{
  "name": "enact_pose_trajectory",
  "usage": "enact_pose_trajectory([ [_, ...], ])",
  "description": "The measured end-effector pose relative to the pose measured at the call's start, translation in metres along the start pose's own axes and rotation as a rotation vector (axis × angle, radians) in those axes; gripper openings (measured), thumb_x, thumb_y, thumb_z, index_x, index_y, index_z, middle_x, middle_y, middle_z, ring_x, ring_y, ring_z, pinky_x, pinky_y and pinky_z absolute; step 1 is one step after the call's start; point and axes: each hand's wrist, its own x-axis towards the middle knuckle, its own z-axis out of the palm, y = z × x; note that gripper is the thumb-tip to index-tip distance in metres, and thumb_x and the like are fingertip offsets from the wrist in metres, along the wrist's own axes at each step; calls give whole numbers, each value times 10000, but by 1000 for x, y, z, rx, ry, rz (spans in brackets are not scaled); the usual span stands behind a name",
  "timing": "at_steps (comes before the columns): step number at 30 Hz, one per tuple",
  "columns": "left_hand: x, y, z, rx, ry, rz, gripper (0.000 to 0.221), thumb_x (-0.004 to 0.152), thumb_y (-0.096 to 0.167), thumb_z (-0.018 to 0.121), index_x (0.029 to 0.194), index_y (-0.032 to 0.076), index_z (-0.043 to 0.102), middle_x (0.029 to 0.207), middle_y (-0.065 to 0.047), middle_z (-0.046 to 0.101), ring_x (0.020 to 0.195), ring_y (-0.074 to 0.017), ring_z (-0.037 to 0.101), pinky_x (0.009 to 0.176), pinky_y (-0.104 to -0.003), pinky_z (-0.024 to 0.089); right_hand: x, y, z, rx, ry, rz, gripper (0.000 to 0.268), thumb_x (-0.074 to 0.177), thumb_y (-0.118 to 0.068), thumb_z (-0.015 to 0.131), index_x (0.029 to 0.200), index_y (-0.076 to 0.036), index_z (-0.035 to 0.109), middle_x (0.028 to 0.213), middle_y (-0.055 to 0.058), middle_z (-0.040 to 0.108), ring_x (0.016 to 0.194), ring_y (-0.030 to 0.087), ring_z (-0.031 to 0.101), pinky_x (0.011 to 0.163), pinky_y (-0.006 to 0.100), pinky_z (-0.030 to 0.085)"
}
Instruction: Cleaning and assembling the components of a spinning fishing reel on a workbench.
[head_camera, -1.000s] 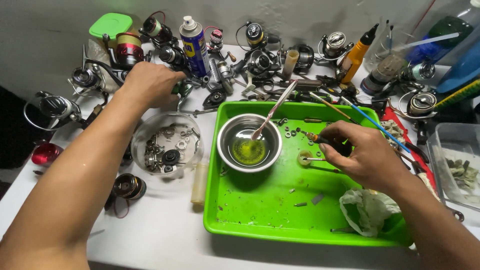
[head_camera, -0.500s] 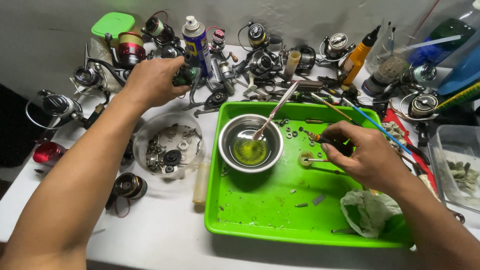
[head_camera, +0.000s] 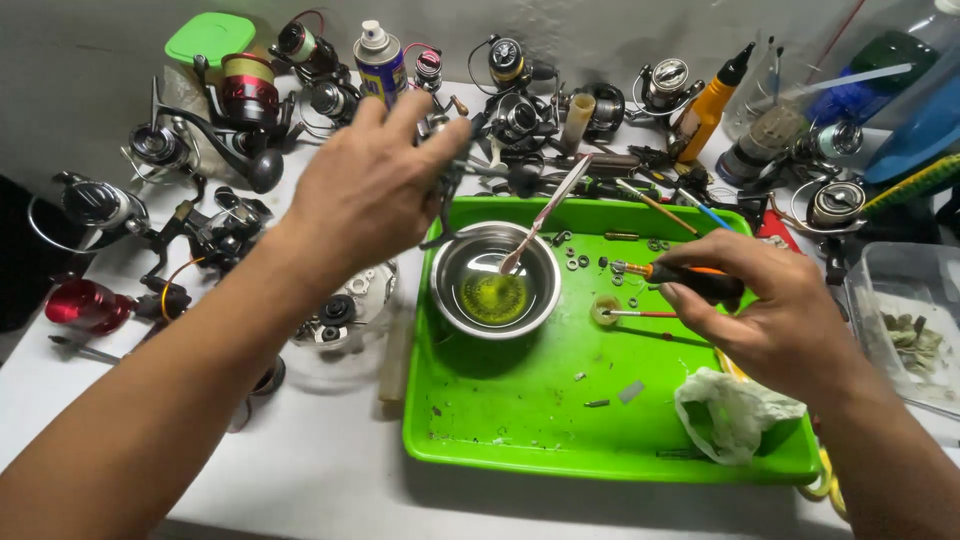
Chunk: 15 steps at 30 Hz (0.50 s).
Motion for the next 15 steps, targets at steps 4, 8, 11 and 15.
enact_pose_trajectory([
  [4, -3, 38, -10, 87, -180, -9, 492, 982, 262, 544, 1467, 186, 507, 984, -103, 620, 838, -283, 587, 475, -318, 534, -9, -29, -15, -10, 47, -99, 264, 843, -112, 771, 1091, -28, 734, 1005, 122, 755, 865, 189, 724, 762, 282, 607],
  [8, -6, 56, -25, -30, -322, -15, 570, 948, 58, 453, 1514, 131, 447, 1028, -158, 624, 880, -366, 624, 503, -395, 613, -16, -45, -19, -162, 136, -204, 261, 854, -87, 808, 1091, 4, 748, 1009, 141, 738, 856, 207, 687, 835, 311, 561],
  [11, -9, 61, -30, -71, -364, -17, 567, 917, 65, 489, 1480, 131, 471, 1011, -153, 620, 849, -366, 620, 509, -439, 615, -18, -54, -19, -202, 169, -196, 260, 867, -73, 820, 1104, 11, 754, 1013, 147, 729, 865, 208, 676, 844, 311, 549],
  [15, -13, 64, -32, -84, -386, -18, 540, 883, 94, 515, 1421, 144, 506, 990, -147, 609, 873, -385, 607, 511, -454, 600, -14, -63, -18, -229, 168, -241, 231, 886, -60, 818, 1098, 2, 753, 957, 140, 708, 818, 207, 658, 750, 296, 533],
])
